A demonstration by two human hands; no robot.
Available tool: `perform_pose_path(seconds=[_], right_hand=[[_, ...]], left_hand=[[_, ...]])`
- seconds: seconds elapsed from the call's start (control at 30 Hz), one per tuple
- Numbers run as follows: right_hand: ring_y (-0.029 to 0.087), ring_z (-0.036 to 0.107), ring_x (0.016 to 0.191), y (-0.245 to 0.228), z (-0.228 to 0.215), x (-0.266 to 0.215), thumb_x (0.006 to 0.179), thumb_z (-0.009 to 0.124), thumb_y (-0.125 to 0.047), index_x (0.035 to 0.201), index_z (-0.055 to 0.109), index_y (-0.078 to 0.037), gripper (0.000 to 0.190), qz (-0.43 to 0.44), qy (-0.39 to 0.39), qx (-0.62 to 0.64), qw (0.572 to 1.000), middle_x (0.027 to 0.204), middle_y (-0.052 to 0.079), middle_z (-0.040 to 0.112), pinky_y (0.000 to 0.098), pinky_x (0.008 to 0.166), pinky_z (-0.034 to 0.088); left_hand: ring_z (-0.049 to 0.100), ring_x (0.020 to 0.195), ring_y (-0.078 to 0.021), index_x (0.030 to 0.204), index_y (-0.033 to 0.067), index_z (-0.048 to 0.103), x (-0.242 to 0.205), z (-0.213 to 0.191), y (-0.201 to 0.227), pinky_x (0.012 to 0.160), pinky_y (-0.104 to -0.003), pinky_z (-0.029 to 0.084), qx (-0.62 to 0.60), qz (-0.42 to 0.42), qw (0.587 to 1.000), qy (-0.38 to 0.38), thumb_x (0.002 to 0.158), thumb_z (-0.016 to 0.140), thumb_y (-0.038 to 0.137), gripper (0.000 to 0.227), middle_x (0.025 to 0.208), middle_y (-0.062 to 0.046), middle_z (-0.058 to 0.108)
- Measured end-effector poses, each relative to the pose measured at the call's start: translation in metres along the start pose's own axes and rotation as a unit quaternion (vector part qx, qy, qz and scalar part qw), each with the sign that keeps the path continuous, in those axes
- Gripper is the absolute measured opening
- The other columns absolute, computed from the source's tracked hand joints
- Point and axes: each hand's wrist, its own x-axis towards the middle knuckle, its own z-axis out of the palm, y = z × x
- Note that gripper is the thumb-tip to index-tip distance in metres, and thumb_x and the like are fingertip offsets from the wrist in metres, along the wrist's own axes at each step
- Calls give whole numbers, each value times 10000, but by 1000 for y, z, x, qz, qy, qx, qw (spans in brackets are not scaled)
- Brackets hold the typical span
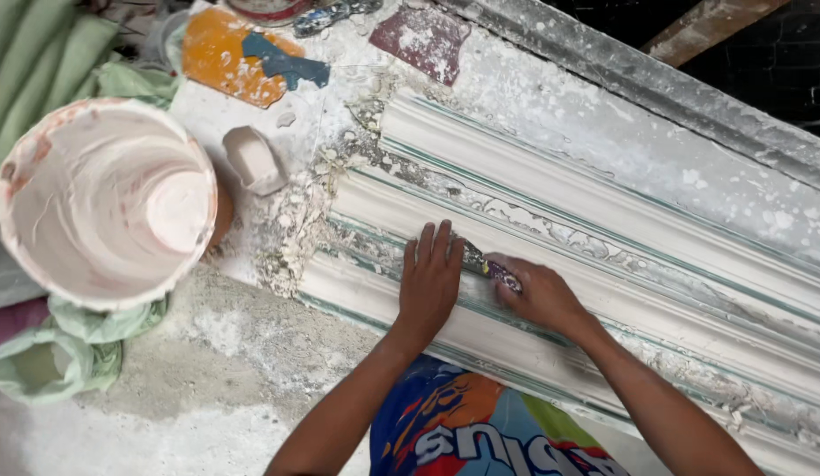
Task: The person uses a metal scraper to remove excess plaster from the grooves of stacked white molded strips. They repeatedly scrape along the length of each strip, clearing debris from the detailed patterns.
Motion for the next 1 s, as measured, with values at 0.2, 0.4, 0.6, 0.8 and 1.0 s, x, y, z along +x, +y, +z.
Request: perform_pose_path(seconds=[0.2, 0.4, 0.6, 0.8, 1.0], right_hand=[[410, 663, 1182, 35, 0, 54, 926, 602, -412, 1426, 597, -212, 538, 10, 9, -17, 1000, 1353, 108, 689, 582, 996, 541], [455, 680, 1157, 44, -75, 57, 904, 621, -370, 1317, 681, -123, 485, -1, -38, -81, 996, 1285, 171, 726, 604, 957, 568], [435, 701, 1091, 35, -88, 104, 876, 612, -409, 1338, 663, -307, 476, 47, -139, -70, 987, 1190, 91, 768, 610, 951, 564], [442, 703, 1034, -51, -74, 206, 940, 555, -446, 1355, 638, -288, 451, -91, -120, -39, 988, 1125, 122, 760, 616, 910, 563], [490, 701, 933, -41, -81, 206, 917, 619, -354, 1304, 659, -196, 420, -104, -132, -9, 986, 1003, 203, 750, 634, 835, 564]], left_hand=[[580, 1121, -304, 1111, 64, 664, 47, 53, -33, 942, -498, 432, 35, 57, 998, 18, 956, 684, 105, 161, 1096, -133, 596], [668, 930, -317, 993, 79, 738, 72, 102, 1, 731, -457, 494, -66, 51, 996, 18, 904, 662, 122, 125, 902, -131, 679], [675, 823, -285, 888, 61, 747, 75, 108, -13, 690, -415, 505, -48, 20, 998, -37, 851, 688, 64, 69, 789, -106, 671], [701, 783, -256, 917, 98, 758, 102, 16, -143, 645, -385, 486, 92, -11, 991, -100, 900, 698, 77, 65, 795, -69, 704], [718, 905, -266, 972, 88, 761, 98, 38, -131, 756, -377, 545, 67, -48, 986, -146, 937, 677, 92, 91, 902, -98, 745]])
